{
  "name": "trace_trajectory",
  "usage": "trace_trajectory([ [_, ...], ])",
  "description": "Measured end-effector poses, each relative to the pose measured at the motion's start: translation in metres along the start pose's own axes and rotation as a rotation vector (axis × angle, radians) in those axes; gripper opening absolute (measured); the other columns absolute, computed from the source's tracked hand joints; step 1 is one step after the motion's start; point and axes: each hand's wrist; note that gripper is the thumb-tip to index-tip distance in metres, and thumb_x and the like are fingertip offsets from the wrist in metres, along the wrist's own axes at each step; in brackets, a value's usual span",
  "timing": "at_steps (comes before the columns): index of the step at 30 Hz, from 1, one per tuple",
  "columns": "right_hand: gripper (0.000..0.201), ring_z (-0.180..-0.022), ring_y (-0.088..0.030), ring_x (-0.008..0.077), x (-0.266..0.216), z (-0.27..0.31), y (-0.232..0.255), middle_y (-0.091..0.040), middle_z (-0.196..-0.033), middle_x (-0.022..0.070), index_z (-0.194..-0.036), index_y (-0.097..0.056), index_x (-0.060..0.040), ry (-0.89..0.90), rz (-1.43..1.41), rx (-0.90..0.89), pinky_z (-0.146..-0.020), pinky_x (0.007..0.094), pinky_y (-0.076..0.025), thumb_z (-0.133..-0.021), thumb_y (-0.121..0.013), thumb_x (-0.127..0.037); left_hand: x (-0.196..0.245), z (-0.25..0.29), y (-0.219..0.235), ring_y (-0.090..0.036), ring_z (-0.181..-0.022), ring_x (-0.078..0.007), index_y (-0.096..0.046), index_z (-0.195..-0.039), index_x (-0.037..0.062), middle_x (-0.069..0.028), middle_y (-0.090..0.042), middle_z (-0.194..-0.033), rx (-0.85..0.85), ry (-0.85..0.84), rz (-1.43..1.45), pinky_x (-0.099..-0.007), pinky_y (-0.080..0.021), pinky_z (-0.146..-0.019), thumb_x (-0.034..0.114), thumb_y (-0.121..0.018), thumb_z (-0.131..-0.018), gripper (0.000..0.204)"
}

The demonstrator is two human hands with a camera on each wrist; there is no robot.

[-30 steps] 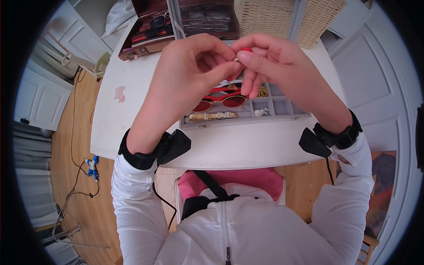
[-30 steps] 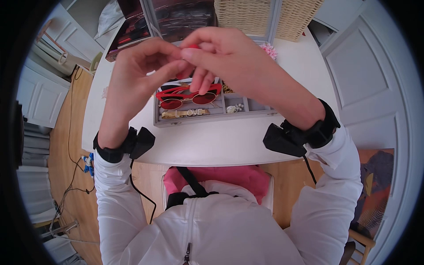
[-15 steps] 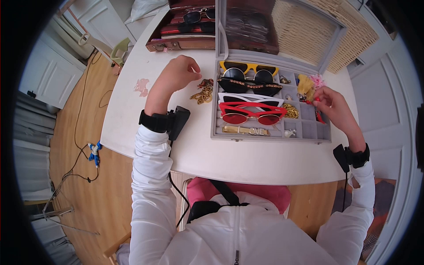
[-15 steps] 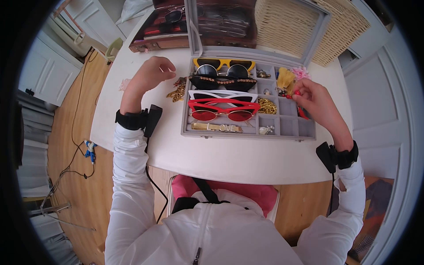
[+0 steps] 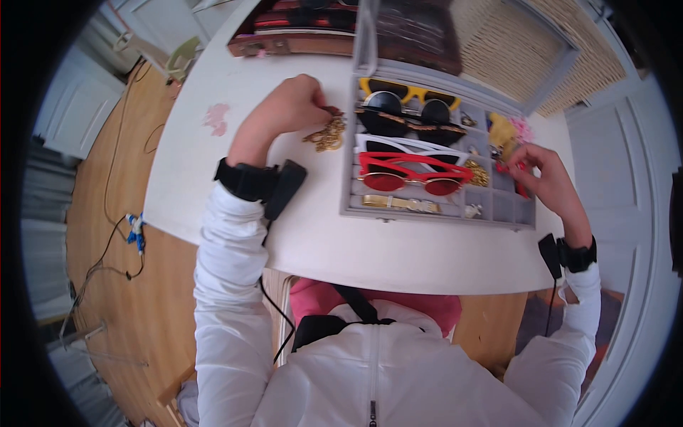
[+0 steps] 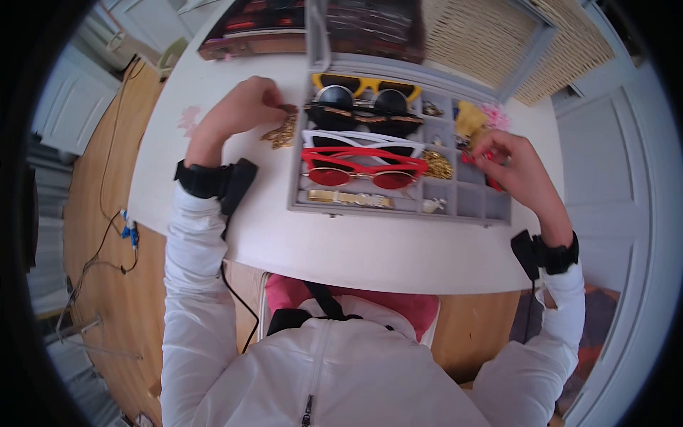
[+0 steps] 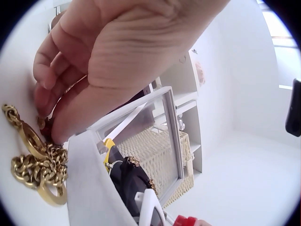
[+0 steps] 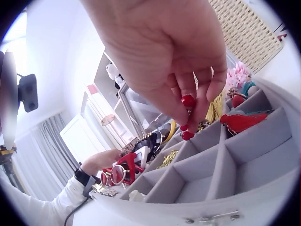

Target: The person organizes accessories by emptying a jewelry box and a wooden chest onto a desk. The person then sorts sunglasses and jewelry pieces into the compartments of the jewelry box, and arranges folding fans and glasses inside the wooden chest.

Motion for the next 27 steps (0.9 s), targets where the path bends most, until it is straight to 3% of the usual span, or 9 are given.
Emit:
trace_trajectory([
  [2, 0.007, -0.071, -0.053, 0.0081, 0.005, -0.001, 0.003, -0.061, -0.08, 0.0011, -0.084, -0.059, -0.0009, 0.185, -0.094, 0.045, -0.066, 0.0222, -0.043, -0.079, -0.061, 0.002, -0.009, -0.007, -0.005, -0.063, -0.075, -0.0262, -0.063, -0.081, -0.0006, -0.0168, -0.064, -0.08, 0.029, -0.031, -0.007, -0.033, -0.049, -0.067, 0.013, -0.068, -0.066, 0.021],
  [10, 0.012, -0.085, -0.058, 0.0127, 0.0, 0.008, 0.004, -0.063, -0.088, 0.0029, -0.089, -0.06, -0.0023, 0.079, 0.058, -0.094, -0.08, 0.0289, -0.044, -0.078, -0.061, 0.001, -0.01, -0.001, 0.008, -0.058, -0.07, -0.0176, -0.059, -0.085, -0.0025, -0.0089, -0.061, -0.077, 0.082, -0.033, 0.237, -0.0296, -0.047, -0.063, 0.009, -0.067, -0.07, 0.021],
  [12, 0.013, -0.084, -0.058, 0.0134, -0.005, 0.008, -0.004, -0.062, -0.089, 0.0034, -0.09, -0.059, -0.0025, 0.119, 0.12, -0.02, -0.08, 0.0308, -0.044, -0.078, -0.062, -0.001, -0.009, 0.002, 0.015, -0.057, -0.07, -0.0134, -0.058, -0.086, -0.0017, -0.0065, -0.06, -0.076, 0.132, -0.003, 0.28, -0.0269, -0.045, -0.06, 0.009, -0.067, -0.072, 0.02],
  [15, 0.018, -0.083, -0.057, 0.0124, -0.025, 0.006, 0.0, -0.06, -0.091, 0.0047, -0.096, -0.059, -0.0025, 0.232, 0.199, 0.128, -0.078, 0.0287, -0.045, -0.079, -0.063, -0.003, 0.004, 0.007, 0.024, -0.056, -0.071, -0.008, -0.056, -0.092, 0.0009, -0.0035, -0.061, -0.08, 0.165, -0.187, 0.587, -0.0216, -0.043, -0.06, 0.005, -0.061, -0.079, 0.015],
  [18, 0.034, -0.081, -0.056, 0.0108, -0.066, -0.001, -0.005, -0.059, -0.096, 0.0052, -0.115, -0.053, -0.0046, 0.413, -0.114, 0.148, -0.074, 0.0235, -0.045, -0.082, -0.061, -0.006, 0.029, 0.019, 0.027, -0.057, -0.073, -0.0091, -0.054, -0.095, 0.0009, -0.0034, -0.061, -0.082, 0.145, -0.449, 0.826, -0.0213, -0.044, -0.063, 0.003, -0.06, -0.08, 0.016],
  [21, 0.045, -0.085, -0.055, 0.0078, -0.105, -0.016, -0.019, -0.058, -0.107, 0.0069, -0.131, -0.043, -0.0066, 0.522, -0.298, 0.053, -0.077, 0.0222, -0.045, -0.088, -0.055, -0.009, 0.051, 0.031, 0.021, -0.058, -0.075, -0.0091, -0.052, -0.096, 0.0003, -0.0041, -0.06, -0.087, 0.036, -0.549, 0.932, -0.022, -0.045, -0.066, -0.002, -0.062, -0.079, 0.02],
  [22, 0.045, -0.085, -0.055, 0.0078, -0.115, -0.021, -0.025, -0.058, -0.107, 0.0069, -0.131, -0.043, -0.0066, 0.516, -0.3, 0.077, -0.077, 0.0222, -0.045, -0.088, -0.055, -0.009, 0.057, 0.035, 0.017, -0.058, -0.076, -0.0089, -0.052, -0.096, 0.0001, -0.0043, -0.06, -0.089, 0.002, -0.593, 0.993, -0.0222, -0.046, -0.067, -0.004, -0.063, -0.078, 0.022],
  [24, 0.042, -0.08, -0.058, 0.0103, -0.129, -0.031, -0.034, -0.061, -0.1, 0.0087, -0.129, -0.043, -0.0033, 0.414, -0.532, -0.208, -0.073, 0.0216, -0.047, -0.09, -0.055, -0.013, 0.061, 0.036, 0.011, -0.056, -0.077, -0.0082, -0.053, -0.096, -0.0006, -0.0036, -0.058, -0.091, -0.038, -0.61, 1.009, -0.0227, -0.046, -0.07, -0.006, -0.064, -0.077, 0.023],
  [27, 0.035, -0.077, -0.061, 0.013, -0.136, -0.04, -0.041, -0.063, -0.094, 0.0104, -0.12, -0.048, 0.0018, 0.275, -0.741, -0.328, -0.071, 0.0229, -0.049, -0.091, -0.055, -0.016, 0.065, 0.041, 0.005, -0.052, -0.077, -0.0079, -0.056, -0.094, -0.0008, -0.0024, -0.055, -0.09, 0.083, -0.672, 0.856, -0.0225, -0.044, -0.074, -0.007, -0.065, -0.076, 0.021],
])
Point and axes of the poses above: each hand's wrist, its own z-axis away from the middle knuckle, its own y-axis out of the back of the hand, x = y × z
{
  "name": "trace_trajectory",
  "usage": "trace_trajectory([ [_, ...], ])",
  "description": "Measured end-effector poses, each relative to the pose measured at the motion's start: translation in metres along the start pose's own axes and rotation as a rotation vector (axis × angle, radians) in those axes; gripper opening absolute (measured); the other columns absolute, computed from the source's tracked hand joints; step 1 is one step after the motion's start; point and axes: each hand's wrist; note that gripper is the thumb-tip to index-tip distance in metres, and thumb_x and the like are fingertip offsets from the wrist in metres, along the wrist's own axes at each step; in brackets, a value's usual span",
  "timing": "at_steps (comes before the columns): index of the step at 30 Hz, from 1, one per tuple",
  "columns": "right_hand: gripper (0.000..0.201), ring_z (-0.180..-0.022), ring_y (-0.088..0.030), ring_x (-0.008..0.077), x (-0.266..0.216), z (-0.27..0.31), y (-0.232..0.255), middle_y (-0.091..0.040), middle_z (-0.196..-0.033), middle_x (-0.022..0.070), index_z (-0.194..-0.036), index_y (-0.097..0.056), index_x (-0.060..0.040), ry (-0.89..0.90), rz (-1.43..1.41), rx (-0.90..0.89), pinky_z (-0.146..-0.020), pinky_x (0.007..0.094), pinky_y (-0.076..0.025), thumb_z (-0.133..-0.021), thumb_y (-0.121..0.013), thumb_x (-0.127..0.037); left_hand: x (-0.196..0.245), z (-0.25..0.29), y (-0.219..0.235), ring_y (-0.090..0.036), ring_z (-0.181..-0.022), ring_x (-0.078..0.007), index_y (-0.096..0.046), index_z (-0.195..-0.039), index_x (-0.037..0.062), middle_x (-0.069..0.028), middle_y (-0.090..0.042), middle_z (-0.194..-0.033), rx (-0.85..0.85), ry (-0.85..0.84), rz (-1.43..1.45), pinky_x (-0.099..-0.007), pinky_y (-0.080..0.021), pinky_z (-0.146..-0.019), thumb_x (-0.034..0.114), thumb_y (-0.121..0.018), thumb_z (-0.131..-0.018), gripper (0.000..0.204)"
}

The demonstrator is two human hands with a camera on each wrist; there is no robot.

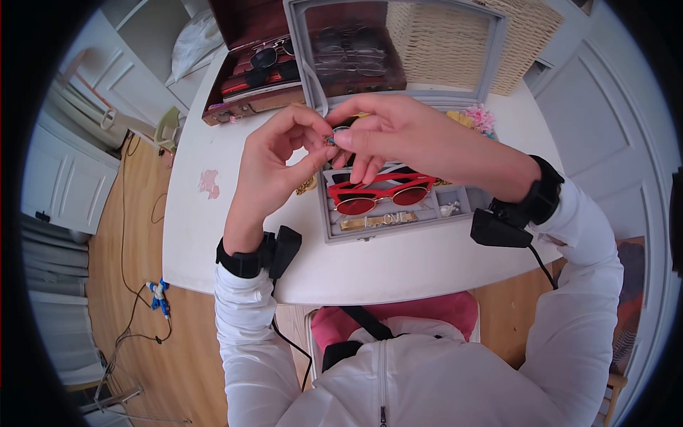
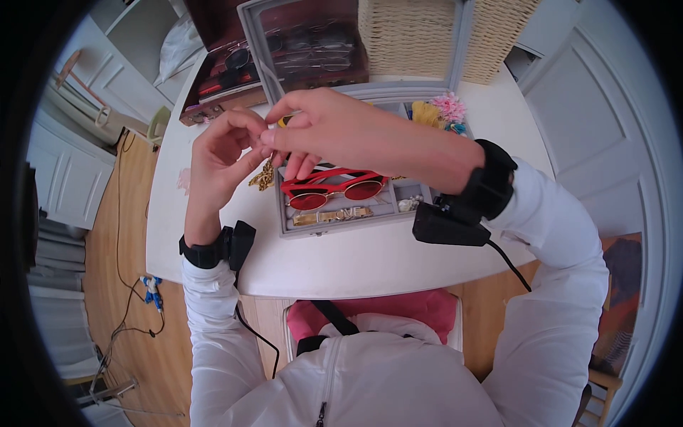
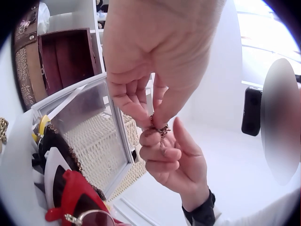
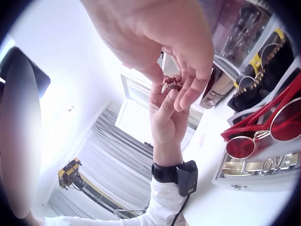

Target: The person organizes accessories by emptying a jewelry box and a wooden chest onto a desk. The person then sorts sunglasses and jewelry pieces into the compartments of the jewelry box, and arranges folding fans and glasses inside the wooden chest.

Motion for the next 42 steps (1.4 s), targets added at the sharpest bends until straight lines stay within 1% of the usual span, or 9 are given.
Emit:
trace_trajectory([
  [9, 0.018, -0.077, -0.061, 0.0123, 0.007, 0.025, 0.032, -0.062, -0.091, 0.0086, -0.1, -0.055, 0.0016, -0.06, -0.142, 0.075, -0.071, 0.0225, -0.05, -0.083, -0.062, -0.005, 0.002, 0.003, -0.016, -0.056, -0.085, -0.0106, -0.056, -0.1, -0.002, -0.004, -0.055, -0.093, -0.082, -0.056, -0.021, -0.0232, -0.045, -0.076, -0.008, -0.064, -0.076, 0.026],
  [13, 0.013, -0.073, -0.058, 0.0081, 0.001, 0.064, 0.067, -0.06, -0.083, 0.0038, -0.093, -0.055, -0.0018, -0.104, 0.122, 0.186, -0.068, 0.0188, -0.047, -0.081, -0.061, -0.002, 0.004, 0.003, -0.005, -0.056, -0.083, -0.0091, -0.059, -0.099, -0.0012, -0.0029, -0.059, -0.093, 0.02, -0.066, -0.148, -0.022, -0.045, -0.074, -0.001, -0.064, -0.08, 0.019],
  [17, 0.011, -0.071, -0.056, 0.0048, 0.005, 0.106, 0.092, -0.058, -0.078, 0.0001, -0.087, -0.054, -0.0024, -0.338, 0.345, 0.178, -0.068, 0.0174, -0.044, -0.078, -0.056, 0.004, -0.003, 0.003, 0.027, -0.054, -0.074, -0.0083, -0.06, -0.097, -0.0002, -0.0022, -0.061, -0.09, 0.07, 0.145, -0.312, -0.022, -0.045, -0.066, 0.005, -0.062, -0.082, 0.016],
  [21, 0.012, -0.072, -0.055, 0.0047, 0.034, 0.125, 0.091, -0.059, -0.078, -0.0001, -0.086, -0.055, -0.0016, -0.39, 0.321, 0.171, -0.068, 0.0184, -0.044, -0.076, -0.054, 0.006, -0.021, 0.008, 0.051, -0.053, -0.066, -0.0105, -0.059, -0.095, -0.0012, -0.0053, -0.06, -0.079, 0.067, 0.342, -0.589, -0.025, -0.044, -0.059, 0.007, -0.062, -0.081, 0.017],
  [26, 0.017, -0.072, -0.054, 0.0059, 0.066, 0.125, 0.085, -0.058, -0.078, -0.0001, -0.087, -0.056, -0.0012, -0.424, 0.495, 0.166, -0.066, 0.0215, -0.043, -0.072, -0.055, 0.008, -0.03, 0.012, 0.05, -0.054, -0.066, -0.0151, -0.061, -0.091, 0.0014, -0.0057, -0.058, -0.071, -0.264, 0.624, -0.783, -0.0291, -0.043, -0.06, 0.01, -0.068, -0.074, 0.021],
  [31, 0.016, -0.066, -0.052, 0.0078, 0.057, 0.123, 0.07, -0.056, -0.074, 0.0002, -0.091, -0.058, 0.0, -0.332, 0.703, 0.229, -0.062, 0.0227, -0.042, -0.075, -0.058, 0.004, -0.039, 0.011, 0.041, -0.056, -0.066, -0.0181, -0.061, -0.088, -0.001, -0.0088, -0.059, -0.071, -0.332, 0.69, -0.876, -0.0303, -0.044, -0.06, 0.011, -0.07, -0.07, 0.024],
  [33, 0.015, -0.065, -0.049, 0.0072, 0.053, 0.123, 0.071, -0.056, -0.074, 0.0001, -0.09, -0.059, 0.0001, -0.269, 0.694, 0.257, -0.062, 0.0222, -0.041, -0.076, -0.058, 0.003, -0.043, 0.013, 0.046, -0.061, -0.072, -0.0274, -0.061, -0.081, -0.001, -0.0132, -0.064, -0.077, -0.383, 0.649, -0.894, -0.0326, -0.049, -0.064, 0.013, -0.069, -0.068, 0.021],
  [40, 0.012, -0.067, -0.047, 0.0056, 0.036, 0.123, 0.071, -0.055, -0.073, -0.0013, -0.09, -0.059, -0.0004, -0.123, 0.704, 0.295, -0.063, 0.0213, -0.04, -0.079, -0.056, -0.001, -0.035, 0.01, 0.06, -0.058, -0.062, -0.0197, -0.059, -0.076, -0.0031, -0.0101, -0.061, -0.069, -0.208, 0.535, -0.806, -0.0299, -0.046, -0.058, 0.003, -0.061, -0.069, 0.01],
  [42, 0.011, -0.066, -0.047, 0.0054, 0.032, 0.124, 0.074, -0.054, -0.073, -0.0015, -0.09, -0.059, -0.0008, -0.089, 0.715, 0.328, -0.062, 0.0213, -0.04, -0.08, -0.056, -0.002, -0.04, 0.009, 0.059, -0.057, -0.064, -0.0178, -0.06, -0.082, -0.0016, -0.0092, -0.06, -0.071, -0.209, 0.584, -0.77, -0.0298, -0.046, -0.059, 0.011, -0.069, -0.068, 0.02],
])
Point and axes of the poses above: each hand's wrist, its own z-axis away from the middle knuckle, its own y-axis out of the back of the hand, x = y × z
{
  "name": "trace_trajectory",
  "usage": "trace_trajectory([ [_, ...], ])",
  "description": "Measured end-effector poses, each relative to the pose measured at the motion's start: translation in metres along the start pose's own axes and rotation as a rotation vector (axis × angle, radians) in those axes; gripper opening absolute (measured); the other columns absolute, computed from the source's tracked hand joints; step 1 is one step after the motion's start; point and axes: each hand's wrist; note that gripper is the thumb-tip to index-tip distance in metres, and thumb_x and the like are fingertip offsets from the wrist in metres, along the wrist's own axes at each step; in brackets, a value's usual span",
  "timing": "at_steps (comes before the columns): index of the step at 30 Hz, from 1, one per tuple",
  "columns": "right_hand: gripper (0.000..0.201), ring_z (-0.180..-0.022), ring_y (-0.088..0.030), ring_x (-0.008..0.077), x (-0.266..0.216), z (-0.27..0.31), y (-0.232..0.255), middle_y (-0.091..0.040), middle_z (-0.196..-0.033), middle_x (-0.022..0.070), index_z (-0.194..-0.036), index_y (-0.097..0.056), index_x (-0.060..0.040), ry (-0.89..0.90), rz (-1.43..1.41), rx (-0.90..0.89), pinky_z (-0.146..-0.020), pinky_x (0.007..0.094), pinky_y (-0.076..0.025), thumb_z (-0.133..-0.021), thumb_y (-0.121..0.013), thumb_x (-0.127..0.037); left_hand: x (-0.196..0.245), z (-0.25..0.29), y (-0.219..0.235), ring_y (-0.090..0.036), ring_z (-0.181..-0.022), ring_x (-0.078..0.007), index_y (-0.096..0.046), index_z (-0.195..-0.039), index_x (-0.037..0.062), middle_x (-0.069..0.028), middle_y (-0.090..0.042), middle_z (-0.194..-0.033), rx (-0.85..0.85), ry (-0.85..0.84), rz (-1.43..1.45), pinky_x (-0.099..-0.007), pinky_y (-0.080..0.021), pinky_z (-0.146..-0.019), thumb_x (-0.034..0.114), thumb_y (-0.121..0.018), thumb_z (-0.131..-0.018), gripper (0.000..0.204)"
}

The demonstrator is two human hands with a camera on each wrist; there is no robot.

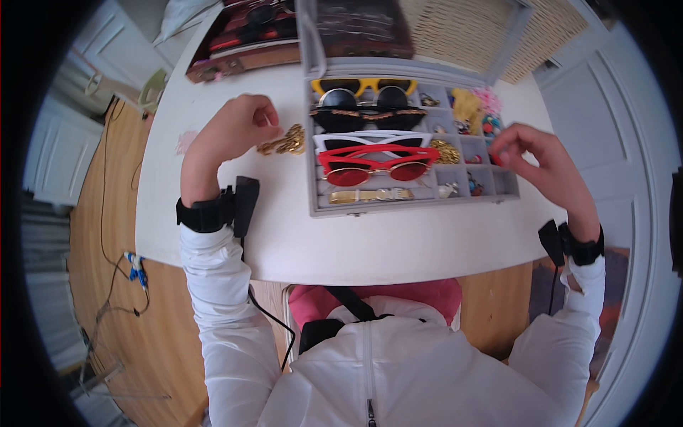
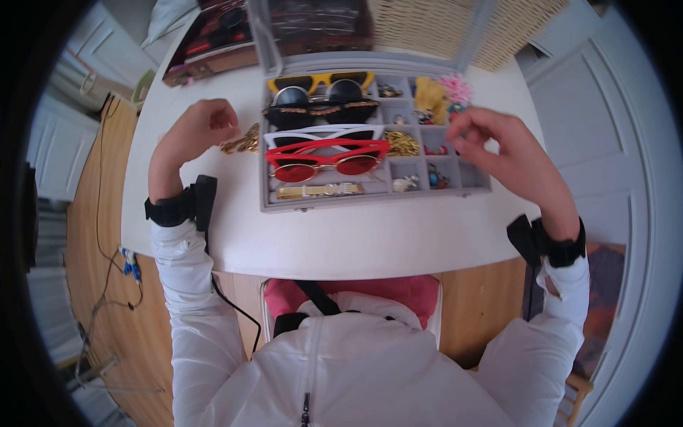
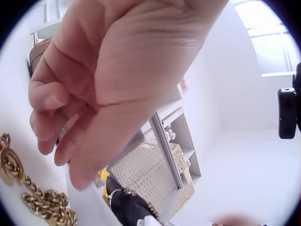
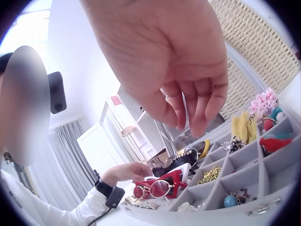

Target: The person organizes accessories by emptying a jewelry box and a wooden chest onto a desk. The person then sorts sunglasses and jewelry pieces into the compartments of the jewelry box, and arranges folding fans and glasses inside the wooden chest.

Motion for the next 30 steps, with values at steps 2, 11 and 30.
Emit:
trace_trajectory([
  [2, 0.009, -0.066, -0.047, 0.0053, -0.003, -0.001, 0.003, -0.054, -0.072, -0.0017, -0.089, -0.059, -0.0013, 0.015, 0.009, 0.053, -0.061, 0.0213, -0.04, -0.081, -0.056, -0.003, 0.003, -0.001, -0.011, -0.058, -0.066, -0.0187, -0.061, -0.085, -0.0008, -0.0095, -0.061, -0.073, -0.028, -0.013, -0.04, -0.0306, -0.047, -0.061, 0.016, -0.074, -0.066, 0.028],
  [11, 0.007, -0.065, -0.049, 0.0033, -0.006, 0.022, 0.029, -0.054, -0.069, -0.0017, -0.089, -0.06, -0.0026, 0.169, 0.04, 0.093, -0.057, 0.0198, -0.039, -0.084, -0.055, -0.007, 0.008, -0.003, -0.011, -0.057, -0.055, -0.0186, -0.056, -0.077, -0.0037, -0.0116, -0.058, -0.064, -0.038, 0.032, -0.177, -0.0281, -0.045, -0.052, 0.005, -0.068, -0.066, 0.018],
  [30, 0.033, -0.06, -0.053, 0.0082, -0.057, 0.004, 0.013, -0.061, -0.082, 0.005, -0.116, -0.051, 0.0006, 0.22, -0.514, -0.011, -0.056, 0.0203, -0.045, -0.085, -0.057, -0.011, 0.237, 0.019, -0.023, -0.059, -0.073, -0.007, -0.055, -0.092, -0.002, -0.0031, -0.061, -0.083, 0.195, -0.589, 0.165, -0.0206, -0.049, -0.063, 0.001, -0.062, -0.082, 0.012],
])
Point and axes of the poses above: each hand's wrist, its own z-axis away from the middle knuckle, its own y-axis out of the back of the hand, x = y × z
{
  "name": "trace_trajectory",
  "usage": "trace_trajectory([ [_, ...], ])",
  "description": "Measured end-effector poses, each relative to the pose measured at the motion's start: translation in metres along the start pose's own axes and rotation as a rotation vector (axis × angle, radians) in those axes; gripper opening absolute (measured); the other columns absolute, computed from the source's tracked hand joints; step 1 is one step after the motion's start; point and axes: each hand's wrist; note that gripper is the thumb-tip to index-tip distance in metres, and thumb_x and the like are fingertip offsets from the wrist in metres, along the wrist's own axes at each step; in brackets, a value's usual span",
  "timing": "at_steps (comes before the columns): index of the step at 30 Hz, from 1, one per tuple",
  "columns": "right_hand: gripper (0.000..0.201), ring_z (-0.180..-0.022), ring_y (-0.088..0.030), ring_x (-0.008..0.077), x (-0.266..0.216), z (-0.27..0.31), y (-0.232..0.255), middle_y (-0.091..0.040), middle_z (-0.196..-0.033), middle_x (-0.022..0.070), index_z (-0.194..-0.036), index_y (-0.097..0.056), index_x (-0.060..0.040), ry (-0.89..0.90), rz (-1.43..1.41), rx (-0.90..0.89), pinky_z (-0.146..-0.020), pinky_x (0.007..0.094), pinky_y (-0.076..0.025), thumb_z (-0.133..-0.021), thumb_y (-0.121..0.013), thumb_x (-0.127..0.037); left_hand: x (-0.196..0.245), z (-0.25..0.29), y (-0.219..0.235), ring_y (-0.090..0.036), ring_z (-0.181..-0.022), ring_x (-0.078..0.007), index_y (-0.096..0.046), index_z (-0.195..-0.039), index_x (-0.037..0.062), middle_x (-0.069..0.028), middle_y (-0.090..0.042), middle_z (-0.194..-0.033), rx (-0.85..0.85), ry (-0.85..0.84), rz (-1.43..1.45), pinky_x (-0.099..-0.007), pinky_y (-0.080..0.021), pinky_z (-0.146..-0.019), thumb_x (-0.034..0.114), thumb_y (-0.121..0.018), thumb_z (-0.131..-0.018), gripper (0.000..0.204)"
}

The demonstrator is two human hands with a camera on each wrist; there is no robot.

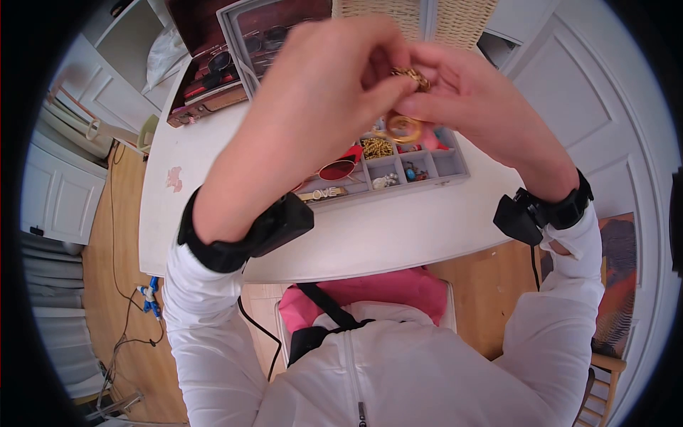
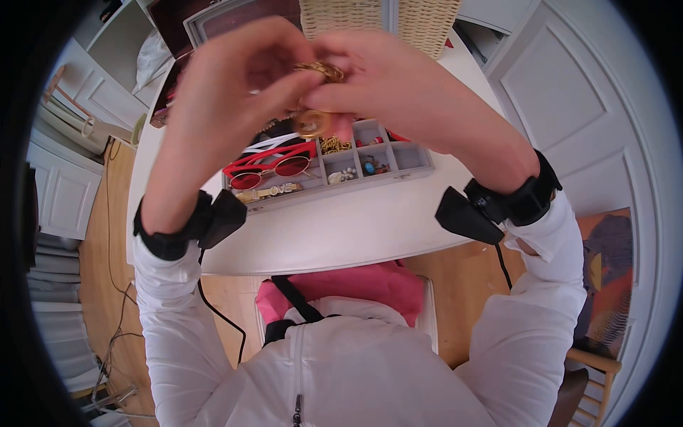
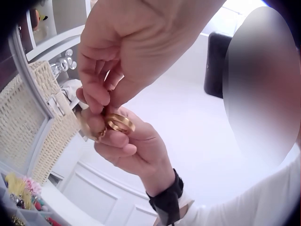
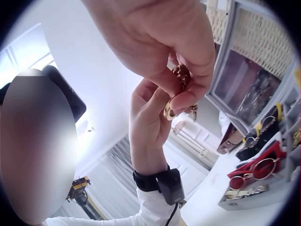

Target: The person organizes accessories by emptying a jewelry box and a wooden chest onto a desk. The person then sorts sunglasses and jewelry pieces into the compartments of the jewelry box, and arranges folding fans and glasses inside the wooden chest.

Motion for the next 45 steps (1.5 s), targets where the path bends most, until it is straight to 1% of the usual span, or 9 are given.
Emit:
trace_trajectory([
  [5, 0.023, -0.061, -0.055, 0.0067, 0.031, 0.031, 0.037, -0.063, -0.081, 0.0037, -0.107, -0.058, -0.0004, -0.196, 0.016, 0.058, -0.059, 0.0199, -0.046, -0.086, -0.053, -0.006, -0.027, 0.017, -0.005, -0.059, -0.078, -0.0089, -0.058, -0.105, -0.0016, -0.0048, -0.062, -0.094, 0.083, -0.167, -0.099, -0.0235, -0.049, -0.066, 0.002, -0.062, -0.082, 0.023],
  [11, 0.017, -0.066, -0.057, 0.0071, 0.079, 0.058, 0.053, -0.061, -0.08, 0.0037, -0.1, -0.059, 0.0002, -0.3, 0.127, 0.115, -0.062, 0.0213, -0.047, -0.086, -0.049, 0.001, -0.114, 0.059, 0.059, -0.06, -0.087, -0.0121, -0.051, -0.118, 0.0001, -0.0061, -0.062, -0.097, 0.385, 0.257, 0.129, -0.0239, -0.047, -0.074, 0.011, -0.056, -0.088, 0.032],
  [15, 0.015, -0.067, -0.057, 0.0112, 0.111, 0.063, 0.044, -0.061, -0.083, 0.0066, -0.099, -0.057, 0.0019, -0.351, 0.178, 0.062, -0.064, 0.0235, -0.047, -0.085, -0.051, 0.003, -0.175, 0.083, 0.064, -0.058, -0.097, -0.0171, -0.048, -0.122, -0.0009, -0.0093, -0.059, -0.106, 0.349, 0.589, 0.22, -0.0295, -0.048, -0.082, 0.019, -0.053, -0.09, 0.038],
  [18, 0.015, -0.065, -0.056, 0.0157, 0.103, 0.066, 0.037, -0.061, -0.083, 0.0095, -0.099, -0.056, 0.0028, -0.201, 0.578, 0.045, -0.063, 0.0268, -0.046, -0.085, -0.053, 0.0, -0.19, 0.084, 0.05, -0.057, -0.101, -0.0203, -0.047, -0.124, 0.0004, -0.0105, -0.057, -0.11, 0.235, 0.761, 0.339, -0.0324, -0.049, -0.084, 0.023, -0.051, -0.092, 0.04],
  [26, 0.026, -0.049, -0.05, 0.0101, 0.118, 0.076, 0.039, -0.056, -0.063, 0.0043, -0.11, -0.047, 0.0037, -0.604, 0.523, 0.092, -0.046, 0.025, -0.042, -0.09, -0.052, -0.012, -0.222, 0.04, 0.043, -0.061, -0.091, -0.0188, -0.045, -0.126, 0.0019, -0.0125, -0.059, -0.1, 0.145, 0.758, 0.224, -0.0309, -0.053, -0.075, 0.033, -0.046, -0.095, 0.044],
  [28, 0.026, -0.048, -0.053, 0.0136, 0.12, 0.078, 0.037, -0.056, -0.062, 0.0077, -0.107, -0.046, 0.0055, -0.604, 0.455, 0.108, -0.046, 0.0274, -0.043, -0.09, -0.051, -0.013, -0.221, 0.033, 0.042, -0.063, -0.07, -0.0167, -0.049, -0.119, 0.0011, -0.0107, -0.061, -0.085, 0.186, 0.779, 0.145, -0.0282, -0.055, -0.063, 0.032, -0.047, -0.095, 0.039],
  [35, 0.022, -0.045, -0.057, 0.022, 0.107, 0.069, 0.032, -0.058, -0.057, 0.0133, -0.104, -0.046, 0.0048, -0.671, 0.43, 0.168, -0.047, 0.0334, -0.046, -0.089, -0.047, -0.011, -0.251, 0.033, 0.042, -0.063, -0.054, -0.0184, -0.055, -0.104, -0.0031, -0.0125, -0.062, -0.065, 0.198, 0.639, 0.099, -0.0288, -0.051, -0.047, 0.018, -0.049, -0.094, 0.024],
  [41, 0.029, -0.044, -0.055, 0.0192, 0.101, 0.067, 0.01, -0.056, -0.055, 0.0111, -0.113, -0.047, 0.0044, -0.729, 0.502, 0.315, -0.045, 0.0317, -0.044, -0.088, -0.049, -0.009, -0.241, 0.026, 0.042, -0.062, -0.05, -0.0179, -0.053, -0.111, -0.0012, -0.0106, -0.06, -0.06, 0.18, 0.574, 0.187, -0.0288, -0.05, -0.046, 0.014, -0.048, -0.093, 0.024],
  [45, 0.032, -0.043, -0.053, 0.0156, 0.11, 0.076, -0.005, -0.053, -0.053, 0.0095, -0.116, -0.047, 0.0044, -0.733, 0.437, 0.453, -0.044, 0.03, -0.042, -0.086, -0.049, -0.007, -0.253, 0.011, 0.038, -0.062, -0.051, -0.0226, -0.051, -0.096, -0.0054, -0.0137, -0.059, -0.059, 0.154, 0.409, 0.078, -0.0325, -0.05, -0.047, 0.013, -0.046, -0.093, 0.02],
])
Point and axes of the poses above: each hand's wrist, its own z-axis away from the middle knuckle, its own y-axis out of the back of the hand, x = y × z
